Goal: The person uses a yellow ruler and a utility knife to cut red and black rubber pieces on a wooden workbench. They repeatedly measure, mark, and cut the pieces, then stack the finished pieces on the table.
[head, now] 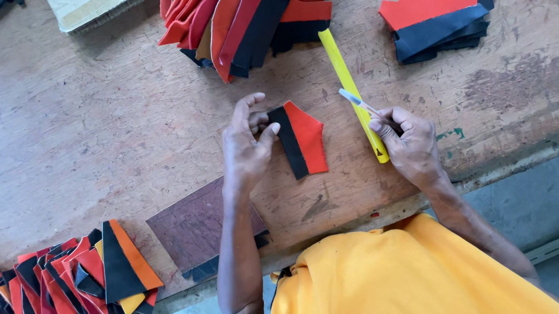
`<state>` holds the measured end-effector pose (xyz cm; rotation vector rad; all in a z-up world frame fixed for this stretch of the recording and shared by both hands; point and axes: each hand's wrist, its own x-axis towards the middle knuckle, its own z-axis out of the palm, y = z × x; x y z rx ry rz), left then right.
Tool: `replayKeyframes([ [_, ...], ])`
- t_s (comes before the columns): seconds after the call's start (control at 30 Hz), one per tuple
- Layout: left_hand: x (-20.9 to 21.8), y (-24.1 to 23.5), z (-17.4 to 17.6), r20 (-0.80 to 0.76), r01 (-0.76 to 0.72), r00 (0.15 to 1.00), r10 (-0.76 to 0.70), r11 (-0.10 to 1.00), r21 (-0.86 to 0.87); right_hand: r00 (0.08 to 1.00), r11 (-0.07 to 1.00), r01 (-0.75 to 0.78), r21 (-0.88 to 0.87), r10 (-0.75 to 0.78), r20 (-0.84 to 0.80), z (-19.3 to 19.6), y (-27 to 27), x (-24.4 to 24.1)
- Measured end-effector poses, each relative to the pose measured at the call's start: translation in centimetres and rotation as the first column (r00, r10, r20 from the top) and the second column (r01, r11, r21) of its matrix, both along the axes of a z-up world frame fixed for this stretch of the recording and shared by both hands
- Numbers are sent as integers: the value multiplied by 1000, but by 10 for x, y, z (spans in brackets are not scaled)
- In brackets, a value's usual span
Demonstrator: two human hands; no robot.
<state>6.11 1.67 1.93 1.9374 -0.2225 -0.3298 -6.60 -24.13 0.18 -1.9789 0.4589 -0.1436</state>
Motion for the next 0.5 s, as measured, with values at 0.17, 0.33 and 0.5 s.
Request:
replayKeyframes([
  [0.17, 13, 3, -9, -276, -95, 961, 23, 963, -250, 1000, 1000, -6, 9, 6, 16, -1, -2, 0],
  [0.33, 16, 5, -9, -272, -89, 962, 22, 968, -235, 1000, 1000, -7, 11, 6, 29, -5, -3, 0],
  [0.5, 7, 8, -3, -103, -65, 993, 63, 998, -15, 999, 997, -9, 73, 5, 44, -4, -3, 1],
])
